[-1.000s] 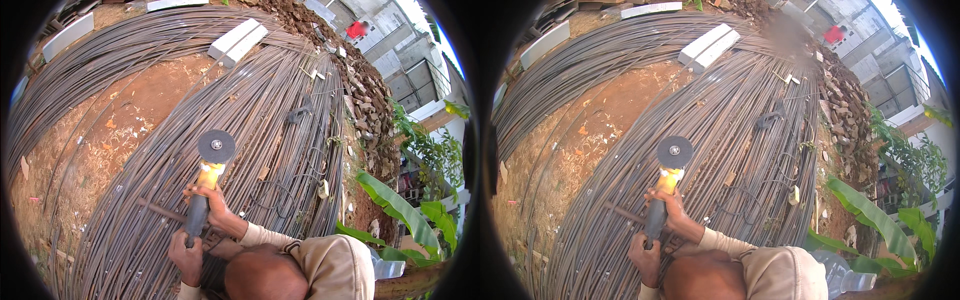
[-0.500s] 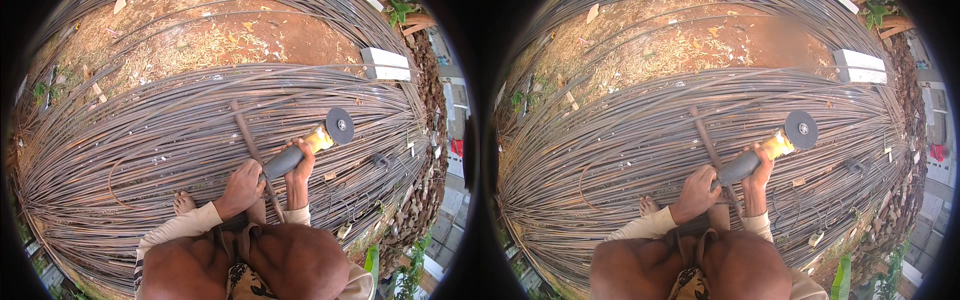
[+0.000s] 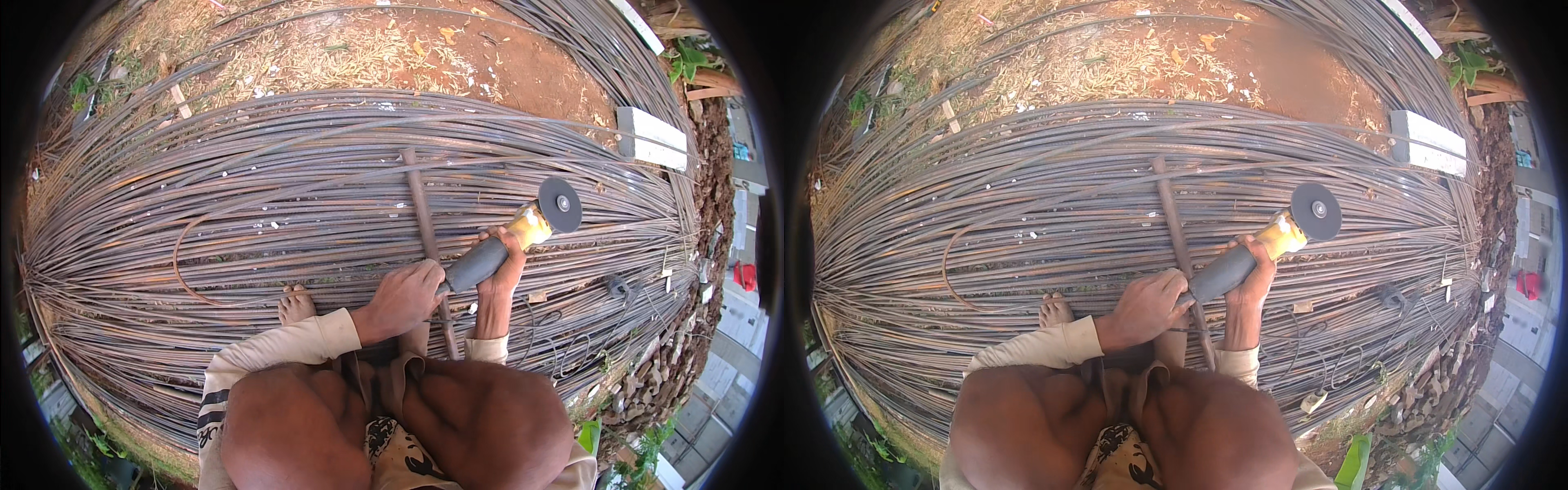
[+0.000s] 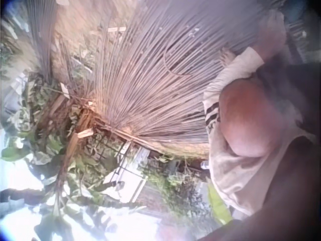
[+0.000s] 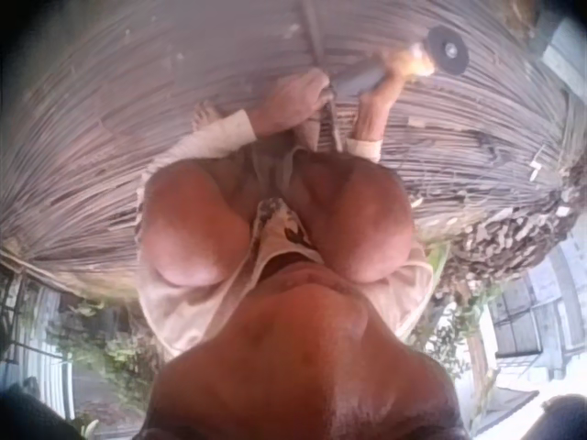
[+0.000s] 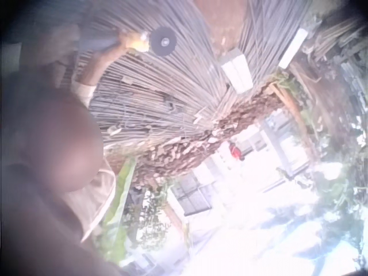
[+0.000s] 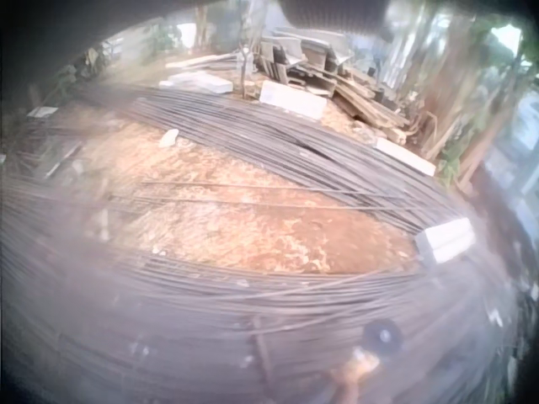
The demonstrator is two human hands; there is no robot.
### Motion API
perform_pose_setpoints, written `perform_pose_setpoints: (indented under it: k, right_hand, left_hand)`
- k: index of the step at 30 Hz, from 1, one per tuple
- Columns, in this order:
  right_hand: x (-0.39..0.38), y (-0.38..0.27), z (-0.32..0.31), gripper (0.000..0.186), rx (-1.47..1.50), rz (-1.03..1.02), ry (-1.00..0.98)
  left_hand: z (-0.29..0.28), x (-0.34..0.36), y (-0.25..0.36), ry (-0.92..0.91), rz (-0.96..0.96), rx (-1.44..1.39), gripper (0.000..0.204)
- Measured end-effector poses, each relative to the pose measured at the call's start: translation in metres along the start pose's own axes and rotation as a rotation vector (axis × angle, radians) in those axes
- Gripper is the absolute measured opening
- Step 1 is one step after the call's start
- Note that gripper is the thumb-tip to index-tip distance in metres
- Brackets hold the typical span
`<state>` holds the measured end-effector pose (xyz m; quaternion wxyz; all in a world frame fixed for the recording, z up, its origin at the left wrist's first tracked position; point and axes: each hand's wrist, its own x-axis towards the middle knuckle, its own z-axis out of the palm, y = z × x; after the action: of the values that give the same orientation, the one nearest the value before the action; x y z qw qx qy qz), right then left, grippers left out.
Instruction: The person uses an angle grinder to cut a bundle of metal rods laid on the ground. They align the rods, cut them with the grinder, and then move the cut pieces aside.
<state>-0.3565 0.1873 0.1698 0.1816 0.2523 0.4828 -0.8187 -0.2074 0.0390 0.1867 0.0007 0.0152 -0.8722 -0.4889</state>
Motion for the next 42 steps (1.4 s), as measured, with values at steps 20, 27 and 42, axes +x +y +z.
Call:
perform_pose_setpoints:
  k: [20, 27, 42]
  right_hand:
    - [0.025, -0.058, -0.004, 0.067, -1.536, -0.279, -0.306]
    - [0.03, -0.05, 0.006, 0.065, -1.534, -0.292, -0.325]
    - [0.034, -0.044, 0.022, 0.063, -1.605, -0.29, -0.317]
  left_hand:
    - [-0.107, 0.055, -0.147, 0.116, -0.261, 0.481, 0.05]
    - [-0.107, 0.051, -0.15, 0.13, -0.243, 0.448, 0.049]
    - [-0.113, 0.053, -0.15, 0.053, -0.263, 0.41, 0.05]
